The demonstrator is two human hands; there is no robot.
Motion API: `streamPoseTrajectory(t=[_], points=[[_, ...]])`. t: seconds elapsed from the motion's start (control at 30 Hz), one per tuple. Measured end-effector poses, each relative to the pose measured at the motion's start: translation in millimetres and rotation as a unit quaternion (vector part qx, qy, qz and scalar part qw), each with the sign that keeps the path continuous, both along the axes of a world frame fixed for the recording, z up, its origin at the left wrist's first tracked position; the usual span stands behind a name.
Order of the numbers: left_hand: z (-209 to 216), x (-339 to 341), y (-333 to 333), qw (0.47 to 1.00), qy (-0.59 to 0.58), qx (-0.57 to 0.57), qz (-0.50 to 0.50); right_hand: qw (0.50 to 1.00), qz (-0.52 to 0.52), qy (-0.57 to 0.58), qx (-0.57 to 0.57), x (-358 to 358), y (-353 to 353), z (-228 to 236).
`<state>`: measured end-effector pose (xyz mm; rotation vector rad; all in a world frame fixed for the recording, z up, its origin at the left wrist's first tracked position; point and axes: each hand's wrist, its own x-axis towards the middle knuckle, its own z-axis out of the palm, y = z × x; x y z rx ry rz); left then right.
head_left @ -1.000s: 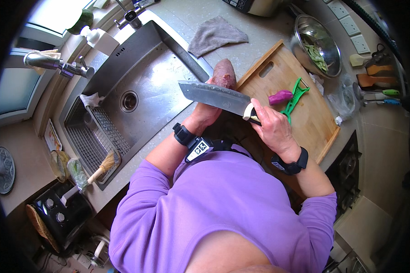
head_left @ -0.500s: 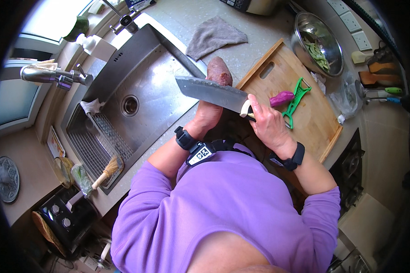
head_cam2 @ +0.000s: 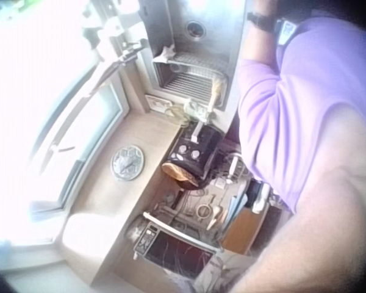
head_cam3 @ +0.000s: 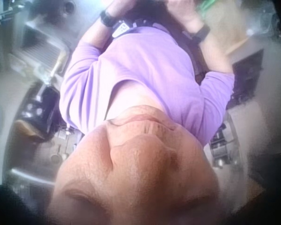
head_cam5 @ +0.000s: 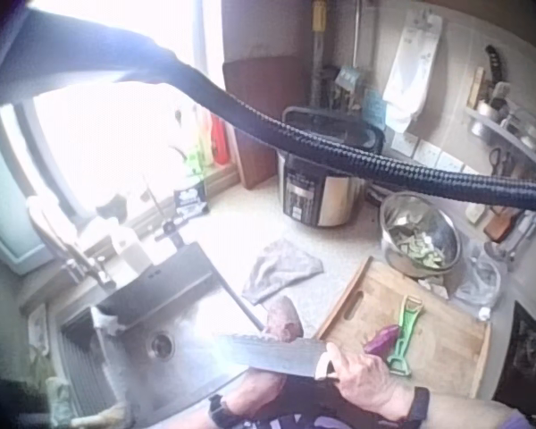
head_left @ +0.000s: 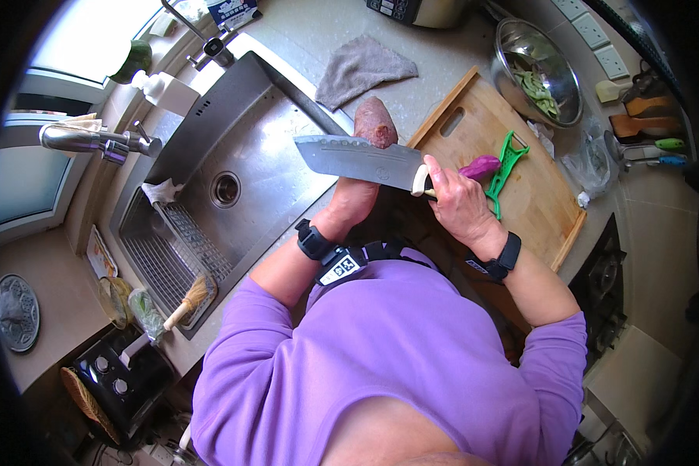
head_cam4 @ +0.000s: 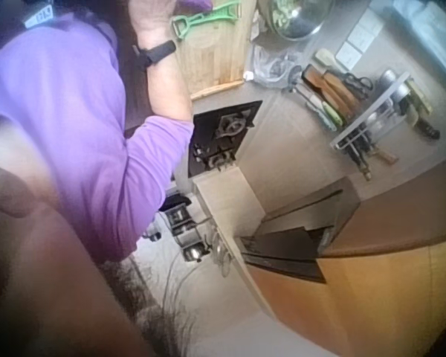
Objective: The person washes a sweet potato under running water, then uses a peeler to remove the skin. They place the peeled potato on a cutting board and use a knife to cut it into smaller pieces. The person repeats this process with another sweet potato, washing, peeling, and cutting it.
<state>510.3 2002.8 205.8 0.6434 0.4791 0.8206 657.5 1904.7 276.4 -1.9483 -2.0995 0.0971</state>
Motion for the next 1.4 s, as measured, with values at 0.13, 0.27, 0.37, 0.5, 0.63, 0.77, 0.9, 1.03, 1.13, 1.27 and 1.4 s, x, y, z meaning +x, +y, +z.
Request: streamPoseTrajectory(t=[0.13,0.27,0.37,0.5,0.63,0.77,0.9,1.03,1.13,1.27,1.4], points=[[-2,8,-1,0.976,0.185,0.104,0.047,0.994,-0.087,-0.010,-0.060,-21,-3,-7],[-3,7,0,0.990,0.126,0.064,0.020,0.998,-0.057,-0.012,0.001,-12,-2,-11],[-1,5,-1,0.998,0.061,0.033,0.010,0.999,-0.035,-0.006,0.039,-4,0,-14],[3,8,-2,0.977,0.184,0.103,0.027,0.996,-0.069,0.052,-0.017,-13,-3,-12],[9,-2,3,0.993,0.098,0.069,-0.007,0.991,-0.072,0.099,-0.057,-18,-6,-2],[16,-16,10,0.979,-0.130,-0.126,-0.097,0.993,-0.058,0.104,-0.014,-14,-8,1],[15,-7,10,0.965,-0.167,-0.169,-0.109,0.994,-0.035,0.098,-0.007,-18,-8,-6],[8,-1,8,0.985,-0.089,-0.136,-0.055,0.996,-0.038,0.081,-0.006,-21,-7,-13],[4,-1,6,0.985,-0.093,-0.145,-0.032,0.996,-0.047,0.078,-0.014,-20,-7,-13],[3,4,-3,0.991,-0.073,-0.110,0.036,0.993,-0.067,0.093,-0.019,-20,-2,-11],[3,6,1,0.991,-0.058,-0.105,0.066,0.992,-0.071,0.104,-0.029,-22,4,-9]])
